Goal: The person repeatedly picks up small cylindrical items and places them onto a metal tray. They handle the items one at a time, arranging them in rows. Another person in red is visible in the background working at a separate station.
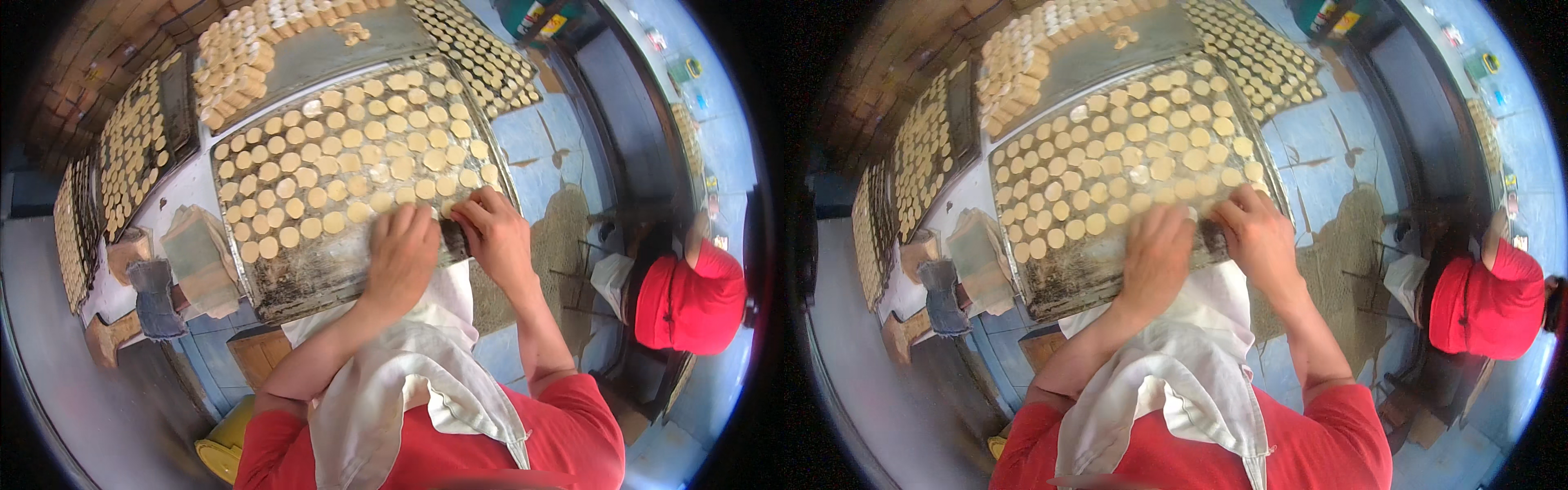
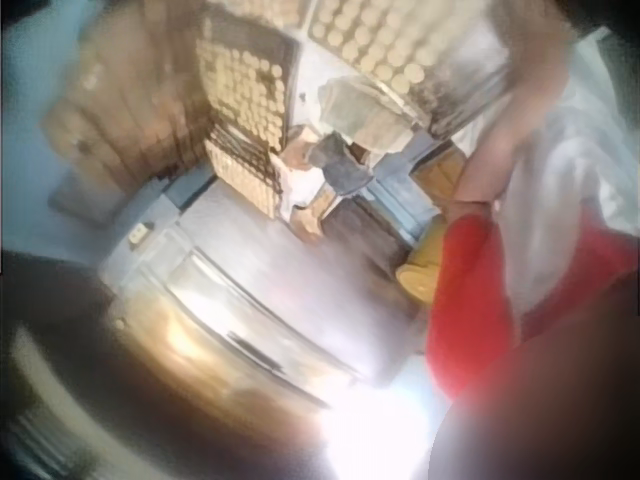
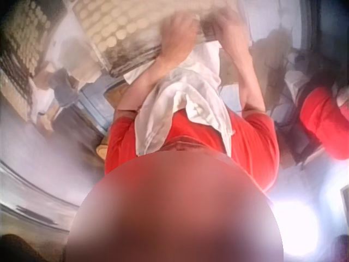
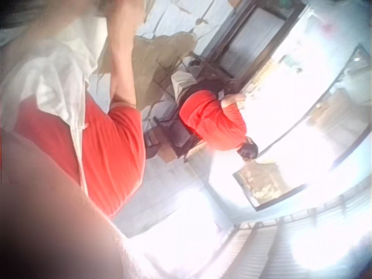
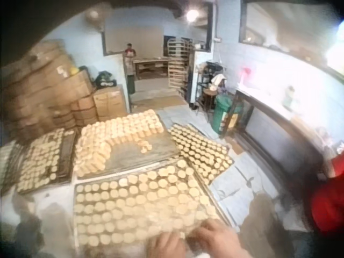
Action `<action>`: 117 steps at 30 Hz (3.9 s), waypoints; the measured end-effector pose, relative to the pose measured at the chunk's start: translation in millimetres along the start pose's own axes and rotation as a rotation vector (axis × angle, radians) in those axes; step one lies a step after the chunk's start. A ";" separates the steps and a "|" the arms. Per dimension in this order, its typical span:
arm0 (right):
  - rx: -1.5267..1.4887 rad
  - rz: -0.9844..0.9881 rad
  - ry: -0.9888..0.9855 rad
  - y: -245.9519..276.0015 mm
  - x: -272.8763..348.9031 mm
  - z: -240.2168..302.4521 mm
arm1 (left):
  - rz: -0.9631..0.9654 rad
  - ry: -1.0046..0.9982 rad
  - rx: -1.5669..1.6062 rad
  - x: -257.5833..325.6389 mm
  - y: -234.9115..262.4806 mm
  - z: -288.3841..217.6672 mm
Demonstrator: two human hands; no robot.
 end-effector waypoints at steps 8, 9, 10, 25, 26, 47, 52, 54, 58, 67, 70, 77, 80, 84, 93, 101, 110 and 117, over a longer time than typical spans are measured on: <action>-0.061 0.077 -0.106 10.3 -55.5 23.4 | 0.096 -0.039 -0.002 12.1 -3.5 -1.9; -0.075 0.051 -0.026 9.2 -71.9 33.5 | 0.079 -0.060 -0.112 10.9 -2.6 -3.3; -0.098 0.047 0.031 4.9 -90.4 42.6 | 0.039 -0.062 -0.098 12.2 0.6 -2.3; 0.104 0.185 0.227 -230.8 -350.1 178.4 | -0.313 0.222 0.396 125.8 93.7 65.4; 0.066 0.138 0.223 -235.5 -352.1 176.3 | -0.324 0.241 0.374 133.1 98.1 68.3; -0.664 0.717 0.166 -110.3 -20.8 214.7 | -0.646 0.759 1.390 207.4 97.4 109.3; -0.767 0.874 -0.017 -138.9 -1.3 212.9 | -0.733 0.793 1.277 233.7 95.9 106.7; -0.928 0.995 -0.025 -147.0 3.1 220.7 | -0.765 0.779 1.283 242.2 99.0 107.2; -0.910 0.970 0.132 -151.2 1.4 238.3 | -0.881 0.798 1.286 255.3 103.5 112.8; -0.913 0.894 0.136 -163.7 -4.6 240.2 | -0.967 0.819 1.287 258.7 103.2 115.3; -0.467 0.639 0.255 -165.9 -16.4 232.8 | -0.954 0.838 1.283 258.5 103.2 117.3; -0.781 0.866 0.108 -157.3 -1.6 227.2 | -0.879 0.807 1.296 251.4 99.4 110.2; -0.791 0.845 0.115 -158.9 -4.2 224.5 | -0.865 0.805 1.352 250.5 97.7 109.6; -0.578 0.677 0.223 -168.1 -14.7 225.5 | -0.862 0.773 1.440 252.0 98.6 111.8; -0.273 0.340 0.381 -145.8 -18.2 237.2 | -0.834 0.785 1.387 254.0 103.9 105.4; -0.345 0.397 0.374 -145.2 -18.9 232.1 | -0.635 0.728 1.348 242.9 100.1 106.2; -0.148 0.371 0.288 -138.5 -23.8 203.0 | -0.663 0.762 1.318 237.6 101.6 95.6; -0.713 0.779 0.122 -128.3 0.3 211.5 | -0.724 0.777 1.314 226.7 94.4 99.0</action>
Point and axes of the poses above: each hand's wrist, its own x-axis away from the middle knuckle, its own y-axis out of the back of the hand, z = x × y, the point moved 5 cm from there along -x, towards the middle knuckle, and after that the axes turned 7 degrees about -y, right-handed, at the moved point
